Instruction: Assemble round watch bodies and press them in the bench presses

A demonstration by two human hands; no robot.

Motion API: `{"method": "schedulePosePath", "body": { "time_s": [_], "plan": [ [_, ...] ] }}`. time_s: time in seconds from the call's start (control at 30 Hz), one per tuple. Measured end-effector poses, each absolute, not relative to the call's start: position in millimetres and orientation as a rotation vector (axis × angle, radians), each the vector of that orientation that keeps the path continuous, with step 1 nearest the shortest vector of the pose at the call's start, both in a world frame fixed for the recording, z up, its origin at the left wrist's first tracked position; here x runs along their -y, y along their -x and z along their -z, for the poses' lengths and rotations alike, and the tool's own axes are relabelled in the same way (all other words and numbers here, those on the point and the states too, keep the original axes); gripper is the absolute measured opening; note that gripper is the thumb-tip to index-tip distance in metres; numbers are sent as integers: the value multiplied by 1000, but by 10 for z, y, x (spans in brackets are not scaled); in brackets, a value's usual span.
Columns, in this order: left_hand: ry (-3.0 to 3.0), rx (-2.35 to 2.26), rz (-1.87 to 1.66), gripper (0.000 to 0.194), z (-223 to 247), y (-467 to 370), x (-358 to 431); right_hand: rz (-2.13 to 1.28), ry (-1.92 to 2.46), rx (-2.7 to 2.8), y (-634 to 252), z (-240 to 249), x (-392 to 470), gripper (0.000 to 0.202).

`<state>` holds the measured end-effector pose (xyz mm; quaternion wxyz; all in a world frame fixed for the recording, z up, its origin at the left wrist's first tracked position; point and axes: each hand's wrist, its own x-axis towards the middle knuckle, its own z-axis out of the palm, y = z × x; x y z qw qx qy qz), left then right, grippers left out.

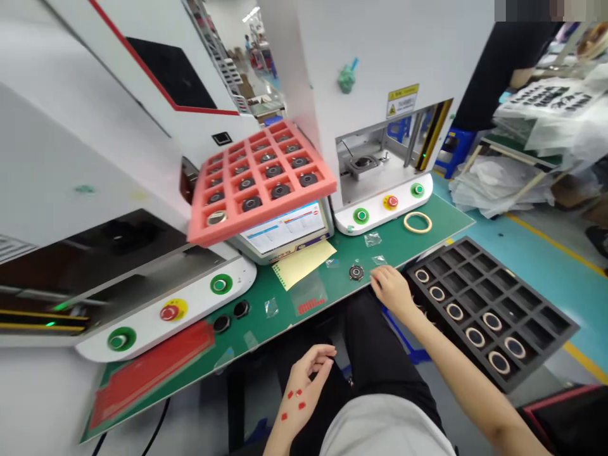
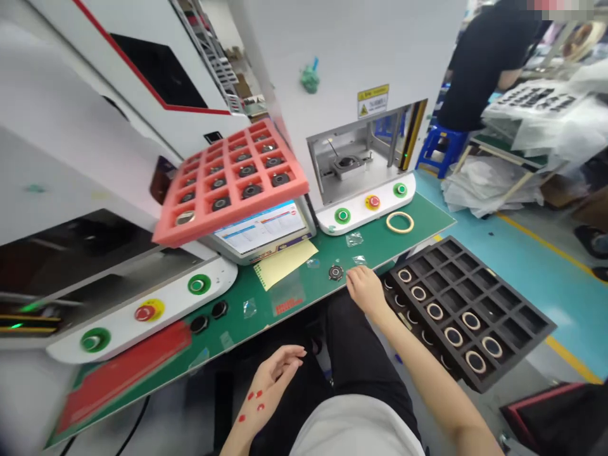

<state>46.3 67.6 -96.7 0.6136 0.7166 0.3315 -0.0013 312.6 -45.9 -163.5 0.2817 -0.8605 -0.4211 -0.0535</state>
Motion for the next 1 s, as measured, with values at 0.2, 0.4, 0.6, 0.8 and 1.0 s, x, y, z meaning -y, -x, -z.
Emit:
{"method": "schedulePosePath", "body": {
  "time_s": [0.2,0.4,0.6,0.8,1.0],
  "plan": [
    [-1529,-839,-139,34,1057,-117,-782,-93,2352,1187,-3184,1537,-471,17],
    [-1466,-910,-178,39,1263,102,-899,-445,2491,1038,-3432,1570,-897,23],
    [-1457,-887,-240,46,1479,89,-950,-683,2464,866,-3562,1595,-1057,27],
    [-1487,-834,-254,47,1498,50,-889,-712,2244,868,-3580,1567,-985,26],
    [-1469,-882,-229,41,1478,77,-861,-617,1975,789,-3561,1541,-627,21]
  ]
}}
